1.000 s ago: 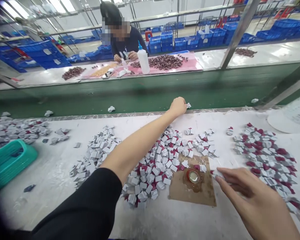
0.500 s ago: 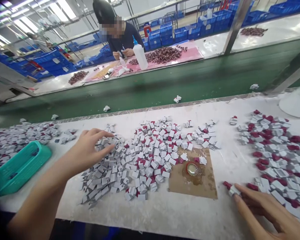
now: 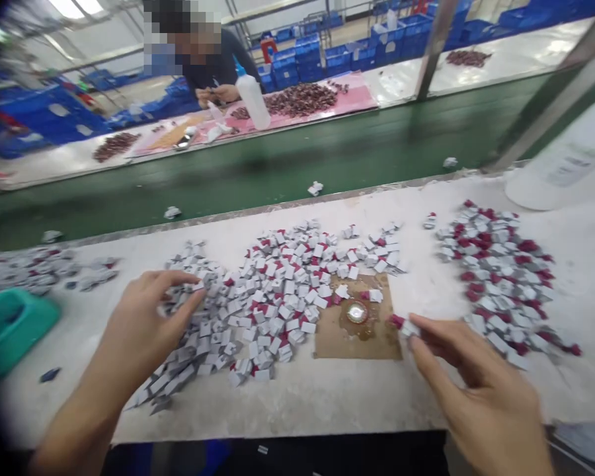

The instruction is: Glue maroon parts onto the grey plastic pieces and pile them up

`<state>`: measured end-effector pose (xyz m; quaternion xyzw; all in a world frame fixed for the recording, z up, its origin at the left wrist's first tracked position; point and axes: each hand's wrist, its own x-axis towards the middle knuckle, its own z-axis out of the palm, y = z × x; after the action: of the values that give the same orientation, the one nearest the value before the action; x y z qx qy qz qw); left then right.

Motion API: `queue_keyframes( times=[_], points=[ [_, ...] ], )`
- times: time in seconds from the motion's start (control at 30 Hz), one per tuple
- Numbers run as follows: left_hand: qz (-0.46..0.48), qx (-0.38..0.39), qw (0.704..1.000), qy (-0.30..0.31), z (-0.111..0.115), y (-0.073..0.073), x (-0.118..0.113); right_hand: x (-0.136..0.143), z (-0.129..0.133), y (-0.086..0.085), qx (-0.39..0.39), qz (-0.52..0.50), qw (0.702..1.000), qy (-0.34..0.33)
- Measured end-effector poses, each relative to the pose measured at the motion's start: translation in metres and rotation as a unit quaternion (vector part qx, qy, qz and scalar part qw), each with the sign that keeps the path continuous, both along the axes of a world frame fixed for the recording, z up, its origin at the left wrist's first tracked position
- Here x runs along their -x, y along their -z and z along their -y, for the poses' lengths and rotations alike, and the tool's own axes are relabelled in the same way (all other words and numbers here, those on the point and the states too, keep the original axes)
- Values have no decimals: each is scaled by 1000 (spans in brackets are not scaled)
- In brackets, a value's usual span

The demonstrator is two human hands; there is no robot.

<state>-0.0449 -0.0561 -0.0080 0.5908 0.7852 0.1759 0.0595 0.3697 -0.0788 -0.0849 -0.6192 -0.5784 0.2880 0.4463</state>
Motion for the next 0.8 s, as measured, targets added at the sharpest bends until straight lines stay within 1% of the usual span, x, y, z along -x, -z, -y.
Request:
queue_keyframes(
  times=[0.03, 0.07, 0.1, 0.13, 0.2, 0.23, 0.27, 0.3, 0.33, 0.37, 0.4, 0.47, 0.57, 0.63, 0.67, 0.73, 0.8],
  points=[
    [81, 6, 997, 3, 6, -1, -13, 8, -1, -5, -7, -6, 1000, -14],
    [178, 25, 984, 5, 13, -1, -29, 16, -2, -9, -14, -13, 999, -31],
    [281, 59, 958, 10, 21, 0, -46, 23, -3, -12, -20, -21, 999, -45],
    [374, 103, 922, 19, 30, 2, -65, 29, -5, -14, -26, -26, 998, -52],
    [518, 193, 833, 38, 45, 10, -100, 38, -7, -16, -29, -30, 997, -57],
    [567, 227, 791, 47, 50, 16, -116, 41, -8, -17, -29, -29, 998, -57],
    [603, 248, 756, 55, 54, 23, -129, 44, -9, -17, -30, -26, 998, -57],
    [629, 257, 731, 64, 55, 30, -140, 46, -9, -17, -32, -22, 998, -56],
    [644, 255, 717, 75, 54, 36, -148, 48, -10, -17, -35, -17, 998, -57],
    [648, 249, 714, 89, 53, 41, -154, 49, -10, -16, -36, -12, 998, -59],
    [643, 241, 719, 106, 50, 45, -158, 50, -10, -16, -38, -7, 997, -62],
    [614, 219, 745, 145, 44, 48, -161, 51, -10, -15, -43, 3, 997, -70],
    [559, 163, 791, 187, 39, 45, -158, 54, -12, -15, -53, 15, 996, -72],
    [546, 125, 808, 182, 36, 45, -153, 55, -13, -17, -57, 21, 996, -70],
    [549, 111, 811, 168, 35, 46, -150, 56, -14, -17, -56, 21, 996, -70],
    [564, 91, 810, 135, 32, 46, -146, 56, -14, -20, -45, 3, 997, -67],
    [578, 94, 803, 113, 25, 44, -143, 54, -15, -22, -21, -46, 997, -59]
  ],
)
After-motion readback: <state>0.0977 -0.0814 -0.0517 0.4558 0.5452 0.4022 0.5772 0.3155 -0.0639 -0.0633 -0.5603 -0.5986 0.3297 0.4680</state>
